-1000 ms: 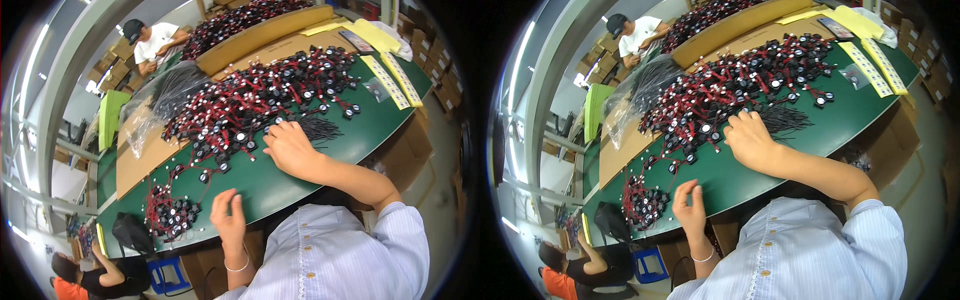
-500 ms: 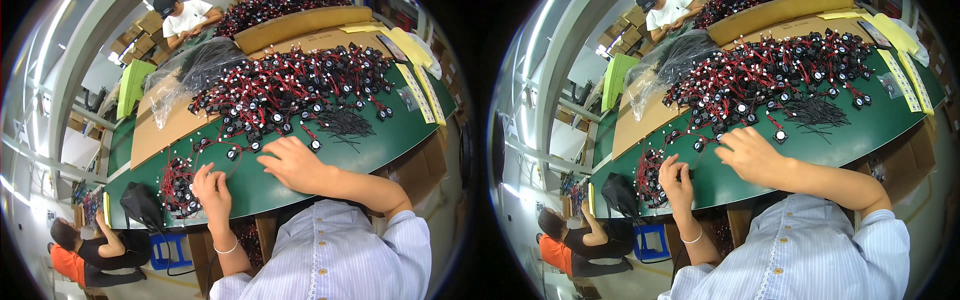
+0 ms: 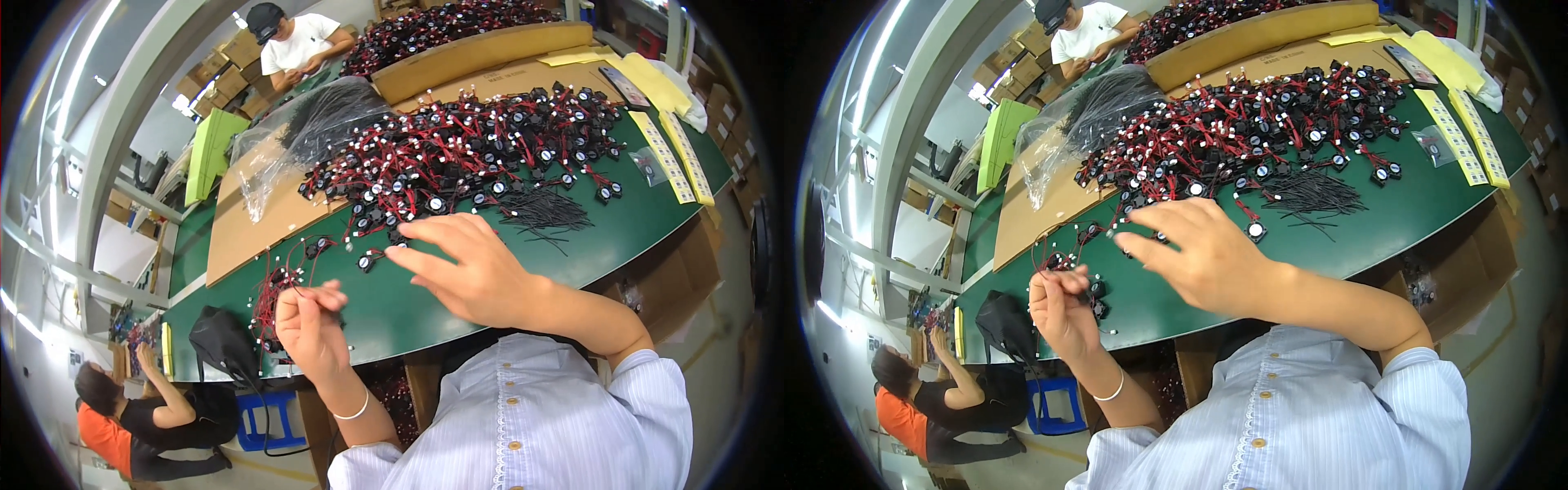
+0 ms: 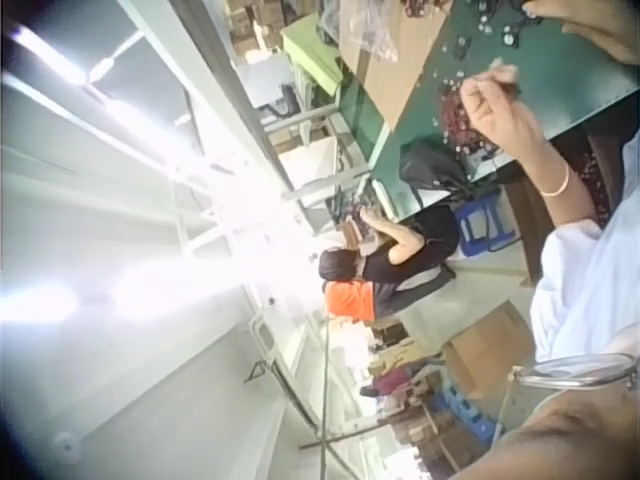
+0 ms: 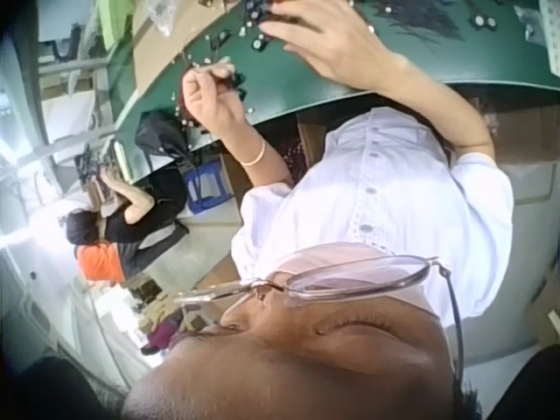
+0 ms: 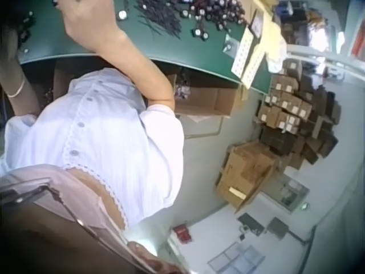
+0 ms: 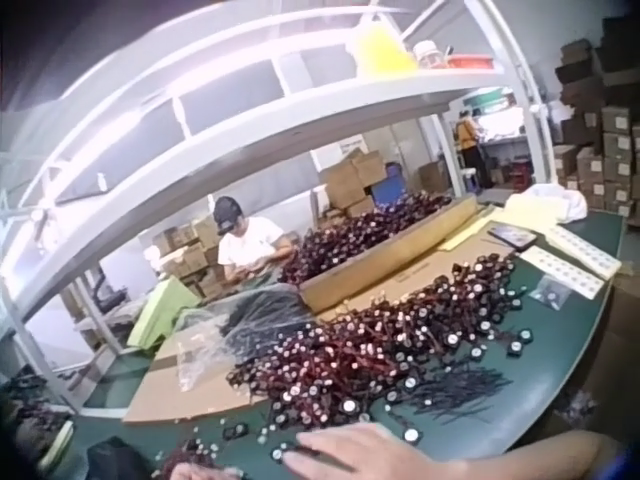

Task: The person inspects and sorts small electronic cooling fans with wires by hand at a factory workbench.

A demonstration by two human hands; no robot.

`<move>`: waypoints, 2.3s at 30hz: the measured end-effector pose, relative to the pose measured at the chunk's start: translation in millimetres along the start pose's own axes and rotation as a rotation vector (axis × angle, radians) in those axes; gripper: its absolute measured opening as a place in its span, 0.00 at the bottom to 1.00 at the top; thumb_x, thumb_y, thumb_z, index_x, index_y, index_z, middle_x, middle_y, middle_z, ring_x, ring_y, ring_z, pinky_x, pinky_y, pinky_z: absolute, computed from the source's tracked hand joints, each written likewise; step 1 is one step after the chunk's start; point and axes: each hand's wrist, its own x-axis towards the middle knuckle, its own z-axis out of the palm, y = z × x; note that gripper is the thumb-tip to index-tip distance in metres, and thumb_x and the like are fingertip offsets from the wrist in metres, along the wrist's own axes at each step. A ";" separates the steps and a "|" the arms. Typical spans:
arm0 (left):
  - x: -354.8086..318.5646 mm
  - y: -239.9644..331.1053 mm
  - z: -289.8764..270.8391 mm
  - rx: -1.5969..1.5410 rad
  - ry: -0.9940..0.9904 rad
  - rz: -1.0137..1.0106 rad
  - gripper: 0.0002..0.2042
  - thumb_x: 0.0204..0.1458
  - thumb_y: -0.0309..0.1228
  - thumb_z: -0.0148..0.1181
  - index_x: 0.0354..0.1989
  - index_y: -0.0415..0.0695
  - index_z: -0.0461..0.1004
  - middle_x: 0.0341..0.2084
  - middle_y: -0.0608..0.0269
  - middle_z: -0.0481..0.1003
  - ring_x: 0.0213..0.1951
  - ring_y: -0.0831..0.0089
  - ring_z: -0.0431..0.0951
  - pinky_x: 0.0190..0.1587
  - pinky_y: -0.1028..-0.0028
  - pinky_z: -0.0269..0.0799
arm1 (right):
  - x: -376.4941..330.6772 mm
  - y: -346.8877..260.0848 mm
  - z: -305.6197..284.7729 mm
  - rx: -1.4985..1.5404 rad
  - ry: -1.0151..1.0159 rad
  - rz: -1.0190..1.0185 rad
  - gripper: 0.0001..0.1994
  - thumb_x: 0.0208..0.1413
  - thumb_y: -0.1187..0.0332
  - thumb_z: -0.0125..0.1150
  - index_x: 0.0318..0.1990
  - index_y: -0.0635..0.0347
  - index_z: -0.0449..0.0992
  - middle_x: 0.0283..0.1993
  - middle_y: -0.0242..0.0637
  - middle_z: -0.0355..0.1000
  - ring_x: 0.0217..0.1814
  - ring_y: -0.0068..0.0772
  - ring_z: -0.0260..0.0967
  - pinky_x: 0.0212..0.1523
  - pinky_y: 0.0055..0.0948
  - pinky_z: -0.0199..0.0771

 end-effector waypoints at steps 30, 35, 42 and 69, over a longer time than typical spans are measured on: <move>-51.9 -21.1 82.1 -0.305 -0.228 -0.267 0.11 0.50 0.21 0.50 0.41 0.29 0.67 0.40 0.41 0.70 0.44 0.55 0.71 0.48 0.62 0.68 | -62.2 -22.9 -39.8 -0.314 -0.315 0.003 0.10 0.42 0.70 0.53 0.33 0.63 0.66 0.22 0.33 0.58 0.17 0.26 0.62 0.15 0.24 0.63; -53.4 -23.6 86.3 0.239 -0.375 0.020 0.09 0.47 0.20 0.54 0.36 0.32 0.73 0.32 0.53 0.76 0.39 0.69 0.76 0.57 0.54 0.50 | -56.4 -25.2 -57.0 -0.250 -0.382 -0.027 0.07 0.41 0.72 0.53 0.28 0.63 0.65 0.23 0.33 0.58 0.17 0.26 0.63 0.15 0.24 0.64; -51.6 -31.5 74.5 -0.124 -0.669 -0.197 0.08 0.46 0.22 0.55 0.35 0.31 0.73 0.25 0.52 0.76 0.30 0.69 0.76 0.49 0.58 0.64 | -23.1 2.6 -92.8 0.181 -0.248 0.019 0.05 0.46 0.71 0.54 0.28 0.63 0.67 0.26 0.39 0.65 0.27 0.40 0.67 0.25 0.34 0.69; -44.5 -30.4 102.5 0.532 -0.718 0.070 0.07 0.44 0.19 0.57 0.32 0.32 0.74 0.18 0.63 0.74 0.23 0.79 0.70 0.28 0.84 0.62 | -65.9 25.0 -65.7 0.070 -0.032 -0.109 0.09 0.44 0.74 0.52 0.35 0.64 0.67 0.28 0.38 0.66 0.28 0.36 0.68 0.26 0.28 0.71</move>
